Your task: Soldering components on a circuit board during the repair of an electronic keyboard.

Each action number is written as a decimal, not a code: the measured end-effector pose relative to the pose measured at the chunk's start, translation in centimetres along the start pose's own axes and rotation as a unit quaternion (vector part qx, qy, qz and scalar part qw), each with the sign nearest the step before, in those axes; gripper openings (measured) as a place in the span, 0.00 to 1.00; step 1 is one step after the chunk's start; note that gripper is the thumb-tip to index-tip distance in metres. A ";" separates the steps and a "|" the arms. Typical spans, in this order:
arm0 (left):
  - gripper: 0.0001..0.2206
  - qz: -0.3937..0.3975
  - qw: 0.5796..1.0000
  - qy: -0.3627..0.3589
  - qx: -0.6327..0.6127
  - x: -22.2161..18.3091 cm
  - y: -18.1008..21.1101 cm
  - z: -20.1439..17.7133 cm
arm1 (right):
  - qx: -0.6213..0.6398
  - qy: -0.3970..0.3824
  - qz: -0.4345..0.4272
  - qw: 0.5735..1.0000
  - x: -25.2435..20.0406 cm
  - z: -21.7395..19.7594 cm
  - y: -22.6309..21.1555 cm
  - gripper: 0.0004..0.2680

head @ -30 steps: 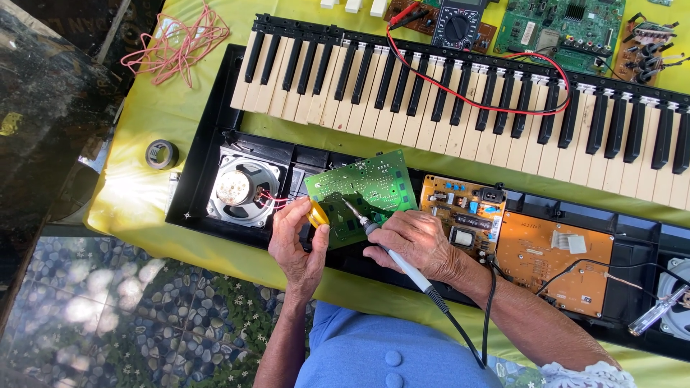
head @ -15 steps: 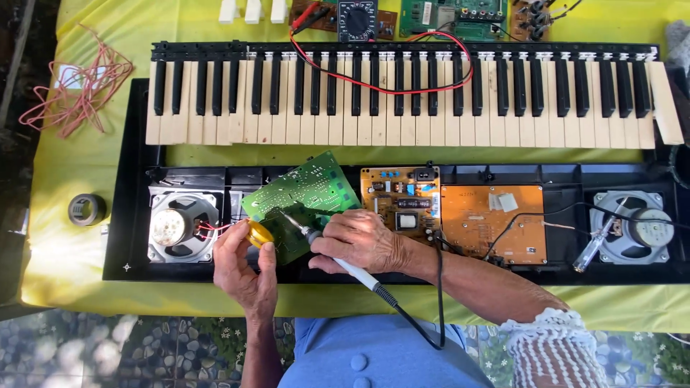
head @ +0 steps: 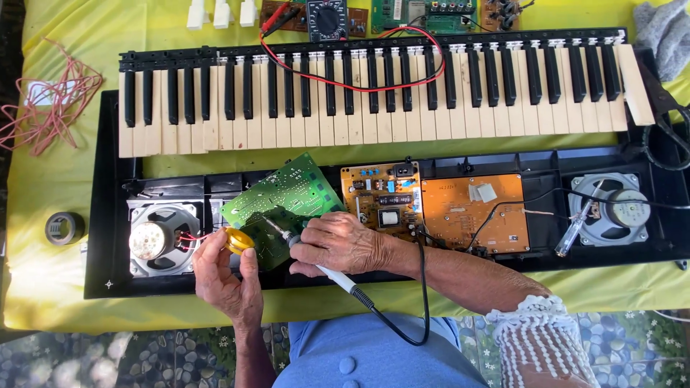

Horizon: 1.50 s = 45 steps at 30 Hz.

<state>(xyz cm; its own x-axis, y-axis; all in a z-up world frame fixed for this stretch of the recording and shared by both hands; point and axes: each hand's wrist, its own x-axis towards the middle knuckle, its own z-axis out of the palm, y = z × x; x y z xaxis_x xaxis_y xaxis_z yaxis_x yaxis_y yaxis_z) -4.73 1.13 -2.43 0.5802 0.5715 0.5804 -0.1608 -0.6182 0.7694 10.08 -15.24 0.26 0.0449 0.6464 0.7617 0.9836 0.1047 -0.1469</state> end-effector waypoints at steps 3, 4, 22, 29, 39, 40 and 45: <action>0.16 0.008 1.000 -0.003 0.008 0.1 0.0 0.1 | -0.001 0.002 0.000 1.000 0.0 0.0 0.1 0.10; 0.16 0.003 1.000 -0.002 0.009 0.1 0.0 0.2 | -0.004 0.002 0.000 1.000 0.0 0.1 0.1 0.10; 0.19 0.013 0.996 0.081 -0.034 -0.1 -1.4 0.0 | 0.117 0.036 0.052 0.991 0.5 0.7 0.0 0.04; 0.18 0.000 0.998 0.064 -0.019 0.1 -1.2 -0.1 | 0.124 0.040 0.055 0.990 1.0 1.0 0.3 0.05; 0.19 -0.003 0.995 0.096 -0.007 0.2 -1.3 0.0 | 0.152 0.048 0.062 0.985 1.6 1.1 -0.1 0.09; 0.19 -0.003 0.995 0.098 -0.003 0.2 -1.3 0.0 | 0.153 0.046 0.063 0.985 1.5 1.3 0.0 0.08; 0.19 -0.011 0.995 0.103 0.005 0.3 -1.1 0.0 | 0.156 0.043 0.061 0.985 1.8 1.2 -0.2 0.08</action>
<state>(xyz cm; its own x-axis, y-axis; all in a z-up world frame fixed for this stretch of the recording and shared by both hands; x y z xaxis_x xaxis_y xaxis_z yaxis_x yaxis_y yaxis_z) -4.39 1.97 -3.07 0.4067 0.6834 0.6063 -0.1410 -0.6087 0.7808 9.75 -13.19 0.91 0.1876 0.6035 0.7750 0.8685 0.2666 -0.4179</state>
